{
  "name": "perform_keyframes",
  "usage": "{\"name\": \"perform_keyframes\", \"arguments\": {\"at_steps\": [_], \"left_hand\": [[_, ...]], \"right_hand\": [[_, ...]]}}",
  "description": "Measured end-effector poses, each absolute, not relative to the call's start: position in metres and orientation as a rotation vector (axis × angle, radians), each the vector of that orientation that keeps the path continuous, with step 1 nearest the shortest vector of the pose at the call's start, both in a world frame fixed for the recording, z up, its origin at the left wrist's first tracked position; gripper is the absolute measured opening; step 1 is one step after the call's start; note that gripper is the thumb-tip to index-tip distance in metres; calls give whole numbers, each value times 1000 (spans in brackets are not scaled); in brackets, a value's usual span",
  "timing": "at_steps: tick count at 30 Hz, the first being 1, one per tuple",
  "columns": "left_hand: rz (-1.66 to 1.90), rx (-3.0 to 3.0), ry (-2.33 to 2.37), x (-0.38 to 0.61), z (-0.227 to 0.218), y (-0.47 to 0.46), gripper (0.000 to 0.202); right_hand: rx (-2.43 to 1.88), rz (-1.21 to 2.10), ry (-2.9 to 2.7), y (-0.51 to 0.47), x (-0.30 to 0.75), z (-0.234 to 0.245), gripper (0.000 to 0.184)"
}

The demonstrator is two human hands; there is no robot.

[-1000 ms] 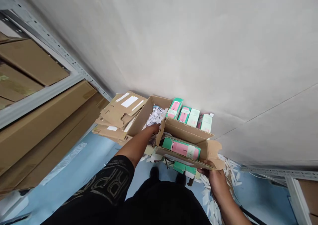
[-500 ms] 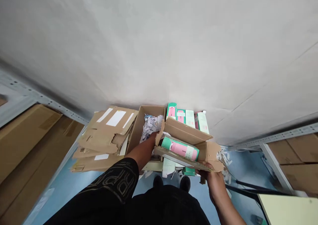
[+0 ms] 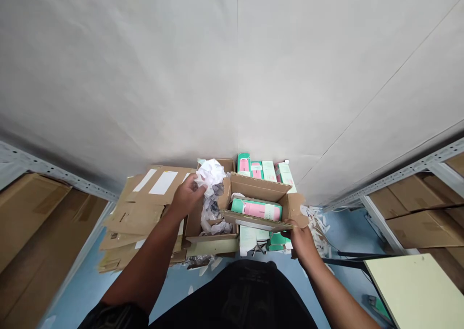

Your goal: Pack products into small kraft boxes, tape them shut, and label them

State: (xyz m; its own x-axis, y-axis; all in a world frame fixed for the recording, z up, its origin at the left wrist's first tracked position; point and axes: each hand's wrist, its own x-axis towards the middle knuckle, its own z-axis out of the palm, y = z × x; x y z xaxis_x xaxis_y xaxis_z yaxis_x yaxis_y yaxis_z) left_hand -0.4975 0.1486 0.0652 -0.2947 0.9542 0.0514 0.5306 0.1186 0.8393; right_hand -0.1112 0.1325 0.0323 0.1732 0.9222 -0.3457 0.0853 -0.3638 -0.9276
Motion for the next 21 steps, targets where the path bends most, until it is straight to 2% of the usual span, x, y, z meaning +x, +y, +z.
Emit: {"name": "perform_keyframes", "arguments": {"at_steps": [4, 9, 15, 18, 21], "left_hand": [[1133, 1927, 1580, -480, 127, 125, 27], [768, 2112, 1172, -444, 152, 132, 24], [549, 2202, 1145, -444, 151, 134, 50], [747, 2377, 1218, -448, 141, 129, 44], [1147, 2143, 1434, -439, 115, 123, 45]], "right_hand": [[-1614, 1343, -983, 134, -121, 41, 32], [-1605, 1356, -1045, 130, -131, 49, 29], [-1645, 1274, -1049, 118, -127, 48, 33], [-1657, 1253, -1011, 107, -119, 48, 30], [-1675, 1156, -1015, 93, -105, 47, 27]]}}
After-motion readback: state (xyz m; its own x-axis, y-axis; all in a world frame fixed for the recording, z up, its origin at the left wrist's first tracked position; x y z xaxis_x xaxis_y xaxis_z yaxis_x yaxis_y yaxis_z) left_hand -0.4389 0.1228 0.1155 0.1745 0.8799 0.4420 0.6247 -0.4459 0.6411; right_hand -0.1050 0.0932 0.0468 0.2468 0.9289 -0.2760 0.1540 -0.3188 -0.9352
